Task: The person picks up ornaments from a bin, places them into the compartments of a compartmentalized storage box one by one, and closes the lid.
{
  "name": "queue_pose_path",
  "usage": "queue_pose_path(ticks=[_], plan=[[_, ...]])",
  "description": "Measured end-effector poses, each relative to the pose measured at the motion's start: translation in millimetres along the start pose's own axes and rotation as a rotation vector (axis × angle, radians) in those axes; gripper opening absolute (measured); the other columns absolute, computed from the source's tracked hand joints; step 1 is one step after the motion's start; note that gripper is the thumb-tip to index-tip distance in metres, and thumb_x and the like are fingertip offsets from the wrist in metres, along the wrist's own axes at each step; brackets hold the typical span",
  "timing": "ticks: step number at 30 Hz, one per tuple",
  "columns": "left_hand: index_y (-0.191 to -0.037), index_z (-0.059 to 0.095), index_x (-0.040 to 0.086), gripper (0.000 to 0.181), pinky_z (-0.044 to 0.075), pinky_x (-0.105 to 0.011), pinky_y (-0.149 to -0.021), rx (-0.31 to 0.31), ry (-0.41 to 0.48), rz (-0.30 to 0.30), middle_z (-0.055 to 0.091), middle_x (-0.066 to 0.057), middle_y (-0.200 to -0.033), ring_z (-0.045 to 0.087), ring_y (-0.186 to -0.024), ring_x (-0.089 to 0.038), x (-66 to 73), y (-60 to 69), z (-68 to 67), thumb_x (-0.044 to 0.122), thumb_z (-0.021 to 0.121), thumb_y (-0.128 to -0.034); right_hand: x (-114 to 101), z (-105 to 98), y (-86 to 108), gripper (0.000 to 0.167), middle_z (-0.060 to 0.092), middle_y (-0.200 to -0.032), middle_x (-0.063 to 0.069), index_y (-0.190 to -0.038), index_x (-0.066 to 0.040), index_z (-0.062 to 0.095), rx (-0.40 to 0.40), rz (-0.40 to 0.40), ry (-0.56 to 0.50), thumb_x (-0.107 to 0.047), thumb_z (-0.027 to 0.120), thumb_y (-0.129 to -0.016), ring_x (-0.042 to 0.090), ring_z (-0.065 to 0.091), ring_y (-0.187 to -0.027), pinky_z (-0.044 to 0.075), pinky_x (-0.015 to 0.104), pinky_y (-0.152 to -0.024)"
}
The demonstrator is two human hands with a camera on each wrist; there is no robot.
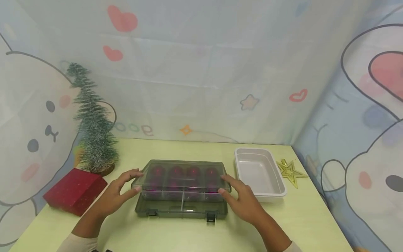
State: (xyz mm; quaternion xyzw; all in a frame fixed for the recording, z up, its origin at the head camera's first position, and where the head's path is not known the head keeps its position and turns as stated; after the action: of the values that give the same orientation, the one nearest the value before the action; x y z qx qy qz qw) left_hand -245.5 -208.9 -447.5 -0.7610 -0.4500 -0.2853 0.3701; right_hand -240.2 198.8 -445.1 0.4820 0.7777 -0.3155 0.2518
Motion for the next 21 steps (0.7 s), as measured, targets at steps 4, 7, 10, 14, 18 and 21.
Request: queue_pose_path(ticks=[4, 7, 10, 14, 18, 21], plan=[[-0.154, 0.062, 0.014, 0.048, 0.035, -0.088, -0.112, -0.026, -0.008, 0.035, 0.044, -0.026, -0.168, 0.033, -0.158, -0.056, -9.3, 2.3, 5.2, 0.019, 0.071, -0.1070, 2, 8, 9.0, 0.053, 0.046, -0.167, 0.031, -0.160, -0.006, 0.054, -0.032, -0.050, 0.000, -0.030, 0.060, -0.114, 0.062, 0.045, -0.152, 0.041, 0.083, -0.114], [-0.156, 0.062, 0.014, 0.053, 0.034, -0.089, -0.112, -0.047, -0.011, 0.073, 0.048, -0.027, -0.167, 0.031, -0.159, -0.055, -14.1, 3.6, 8.9, 0.018, 0.074, -0.1052, 6, 13, 15.3, 0.054, 0.042, -0.169, 0.033, -0.161, -0.008, 0.055, -0.036, -0.053, 0.021, -0.031, 0.063, -0.113, 0.065, 0.041, -0.153, 0.038, 0.086, -0.113], [-0.155, 0.064, 0.015, 0.053, 0.031, -0.091, -0.112, -0.065, -0.014, 0.076, 0.046, -0.027, -0.169, 0.028, -0.160, -0.055, -19.3, 5.2, 12.2, 0.019, 0.076, -0.1036, 9, 16, 19.1, 0.053, 0.041, -0.169, 0.033, -0.160, -0.011, 0.057, -0.022, -0.063, 0.049, -0.030, 0.066, -0.111, 0.066, 0.042, -0.152, 0.039, 0.087, -0.111], [-0.149, 0.070, 0.019, 0.050, 0.030, -0.092, -0.112, -0.097, -0.024, 0.043, 0.041, -0.027, -0.172, 0.026, -0.160, -0.056, -27.4, 9.6, 17.5, 0.024, 0.080, -0.1007, 15, 22, 21.4, 0.051, 0.042, -0.168, 0.034, -0.155, -0.014, 0.063, -0.016, -0.081, 0.074, -0.031, 0.071, -0.107, 0.067, 0.043, -0.150, 0.039, 0.088, -0.110], [-0.144, 0.075, 0.020, 0.047, 0.033, -0.091, -0.111, -0.111, -0.041, 0.041, 0.041, -0.028, -0.171, 0.027, -0.159, -0.056, -31.5, 14.4, 21.4, 0.025, 0.084, -0.0981, 19, 27, 23.9, 0.051, 0.039, -0.169, 0.035, -0.152, -0.015, 0.067, -0.044, -0.062, 0.060, -0.033, 0.074, -0.105, 0.071, 0.039, -0.148, 0.036, 0.091, -0.109], [-0.142, 0.076, 0.020, 0.046, 0.034, -0.090, -0.110, -0.099, -0.051, 0.062, 0.042, -0.028, -0.171, 0.027, -0.158, -0.054, -30.7, 15.5, 22.3, 0.024, 0.085, -0.0971, 22, 29, 24.9, 0.051, 0.036, -0.171, 0.034, -0.151, -0.014, 0.068, -0.051, -0.042, 0.055, -0.036, 0.075, -0.105, 0.072, 0.036, -0.150, 0.036, 0.091, -0.109]])
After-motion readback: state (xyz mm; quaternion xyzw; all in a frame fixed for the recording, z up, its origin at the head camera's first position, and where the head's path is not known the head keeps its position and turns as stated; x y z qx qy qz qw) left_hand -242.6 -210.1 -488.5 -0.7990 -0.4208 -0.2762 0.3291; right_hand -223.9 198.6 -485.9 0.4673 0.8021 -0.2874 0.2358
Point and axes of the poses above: each hand's wrist, its own y-axis away from the middle knuckle, its own z-axis out of the palm, x = y × z, the point moved 6 cm from there along -y, towards the middle knuckle
